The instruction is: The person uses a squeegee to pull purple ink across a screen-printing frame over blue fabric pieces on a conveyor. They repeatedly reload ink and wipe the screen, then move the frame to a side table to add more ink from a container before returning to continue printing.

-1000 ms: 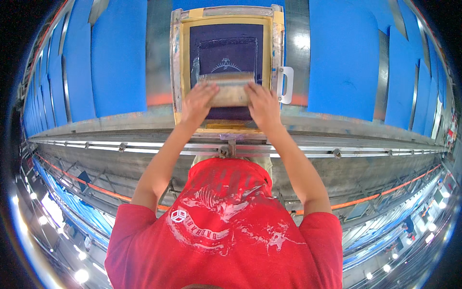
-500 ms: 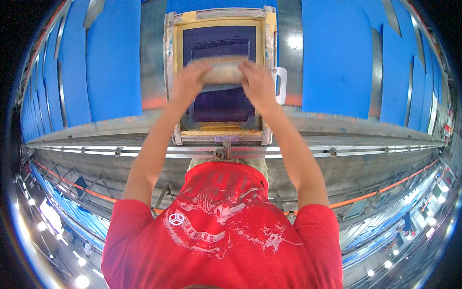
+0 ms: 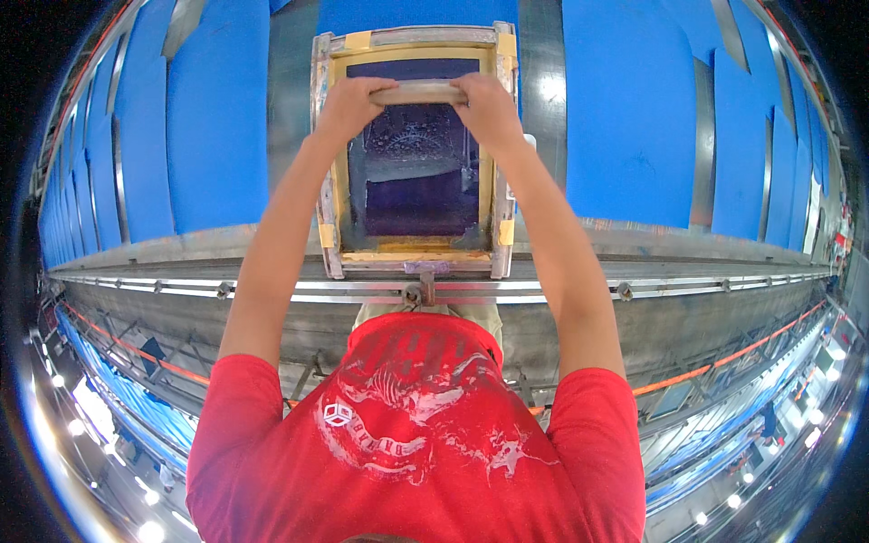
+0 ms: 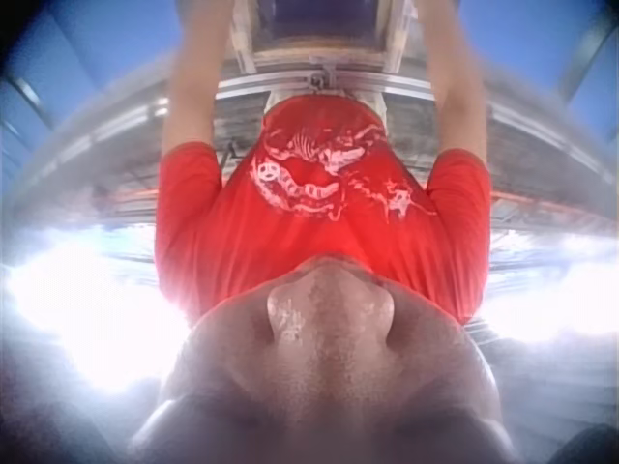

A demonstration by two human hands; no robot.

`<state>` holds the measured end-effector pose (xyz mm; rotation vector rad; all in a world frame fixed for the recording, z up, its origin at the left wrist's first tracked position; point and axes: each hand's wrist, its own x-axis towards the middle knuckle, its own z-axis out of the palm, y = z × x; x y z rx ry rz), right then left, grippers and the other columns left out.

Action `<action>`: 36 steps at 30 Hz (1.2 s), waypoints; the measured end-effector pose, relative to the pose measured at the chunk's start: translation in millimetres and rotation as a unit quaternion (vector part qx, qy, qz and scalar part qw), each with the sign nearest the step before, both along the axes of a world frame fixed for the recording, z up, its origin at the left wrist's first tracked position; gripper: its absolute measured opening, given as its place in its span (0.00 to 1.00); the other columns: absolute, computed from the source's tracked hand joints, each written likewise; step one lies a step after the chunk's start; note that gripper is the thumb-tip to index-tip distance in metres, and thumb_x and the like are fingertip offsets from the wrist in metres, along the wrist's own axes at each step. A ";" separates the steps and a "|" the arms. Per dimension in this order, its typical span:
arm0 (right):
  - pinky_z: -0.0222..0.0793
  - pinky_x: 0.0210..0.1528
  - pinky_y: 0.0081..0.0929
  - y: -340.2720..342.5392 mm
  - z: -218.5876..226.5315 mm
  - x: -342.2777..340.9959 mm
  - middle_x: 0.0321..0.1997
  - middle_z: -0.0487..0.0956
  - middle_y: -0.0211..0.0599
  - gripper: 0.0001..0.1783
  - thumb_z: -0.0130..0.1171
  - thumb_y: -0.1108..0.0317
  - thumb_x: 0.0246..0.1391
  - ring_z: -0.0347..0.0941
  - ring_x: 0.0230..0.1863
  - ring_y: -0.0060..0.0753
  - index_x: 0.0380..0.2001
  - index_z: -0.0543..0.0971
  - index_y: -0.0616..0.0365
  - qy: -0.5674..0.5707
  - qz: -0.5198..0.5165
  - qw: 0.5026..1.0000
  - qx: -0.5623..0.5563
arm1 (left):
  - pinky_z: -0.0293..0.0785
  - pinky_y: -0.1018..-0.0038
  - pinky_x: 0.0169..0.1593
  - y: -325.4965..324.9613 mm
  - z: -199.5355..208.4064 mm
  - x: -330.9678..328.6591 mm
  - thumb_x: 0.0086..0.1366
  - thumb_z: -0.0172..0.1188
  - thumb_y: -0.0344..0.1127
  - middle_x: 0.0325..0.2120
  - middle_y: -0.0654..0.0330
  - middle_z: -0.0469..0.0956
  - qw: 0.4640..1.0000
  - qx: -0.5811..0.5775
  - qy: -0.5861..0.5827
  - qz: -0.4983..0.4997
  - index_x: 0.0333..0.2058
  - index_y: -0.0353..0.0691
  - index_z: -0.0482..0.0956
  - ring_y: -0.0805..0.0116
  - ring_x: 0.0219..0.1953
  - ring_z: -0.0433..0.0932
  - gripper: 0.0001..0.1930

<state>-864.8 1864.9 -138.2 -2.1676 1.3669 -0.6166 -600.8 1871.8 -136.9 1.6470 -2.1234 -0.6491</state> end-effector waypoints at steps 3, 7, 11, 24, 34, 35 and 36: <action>0.70 0.59 0.44 63.5 -10.4 -3.4 0.49 0.81 0.45 0.19 0.64 0.77 0.48 0.74 0.54 0.54 0.46 0.80 0.60 -0.016 -0.015 1.000 -0.005 | 0.79 0.60 0.53 57.9 -8.3 -8.2 0.55 0.60 0.24 0.45 0.56 0.84 0.999 0.039 -0.014 0.028 0.46 0.50 0.86 0.52 0.47 0.82 0.20; 0.70 0.60 0.41 148.1 0.8 -5.4 0.51 0.80 0.44 0.23 0.68 0.74 0.45 0.73 0.55 0.51 0.49 0.81 0.59 -0.024 -0.012 1.000 0.013 | 0.75 0.63 0.61 146.9 -2.7 -13.7 0.51 0.58 0.17 0.49 0.62 0.83 1.000 -0.001 -0.009 -0.011 0.44 0.46 0.85 0.58 0.54 0.79 0.23; 0.70 0.58 0.38 137.7 5.9 -30.0 0.53 0.77 0.43 0.24 0.71 0.69 0.49 0.74 0.54 0.46 0.51 0.80 0.58 -0.145 -0.026 0.985 0.091 | 0.69 0.60 0.67 166.5 -3.7 -10.0 0.51 0.58 0.17 0.51 0.59 0.82 0.999 -0.032 0.034 -0.009 0.47 0.43 0.84 0.56 0.58 0.77 0.24; 0.65 0.31 0.30 78.8 28.6 -14.9 0.26 0.78 0.37 0.13 0.57 0.60 0.66 0.67 0.25 0.28 0.44 0.82 0.57 -0.093 -0.318 0.944 0.007 | 0.67 0.59 0.67 208.7 15.8 21.7 0.49 0.64 0.19 0.56 0.58 0.79 0.992 -0.076 0.100 -0.002 0.54 0.43 0.80 0.55 0.61 0.74 0.29; 0.66 0.30 0.32 119.8 -3.3 279.1 0.25 0.77 0.40 0.12 0.57 0.60 0.67 0.68 0.25 0.29 0.43 0.82 0.57 -0.175 -0.290 0.941 -0.008 | 0.73 0.60 0.62 239.6 32.1 286.7 0.48 0.63 0.19 0.53 0.58 0.81 0.996 -0.076 0.026 0.040 0.53 0.43 0.81 0.53 0.58 0.76 0.29; 0.66 0.29 0.33 122.2 -8.6 302.6 0.24 0.76 0.42 0.12 0.56 0.61 0.68 0.68 0.24 0.29 0.43 0.82 0.57 -0.171 -0.294 0.940 -0.005 | 0.73 0.60 0.62 242.2 29.8 313.3 0.49 0.63 0.19 0.53 0.58 0.81 0.997 -0.071 0.012 0.030 0.53 0.43 0.81 0.53 0.58 0.76 0.29; 0.66 0.29 0.33 125.7 -12.0 321.1 0.24 0.76 0.42 0.12 0.56 0.61 0.68 0.68 0.23 0.29 0.43 0.81 0.57 -0.176 -0.276 0.945 0.004 | 0.73 0.60 0.62 246.6 27.9 334.0 0.49 0.62 0.19 0.53 0.58 0.81 0.997 -0.058 0.012 0.040 0.53 0.43 0.81 0.52 0.58 0.76 0.29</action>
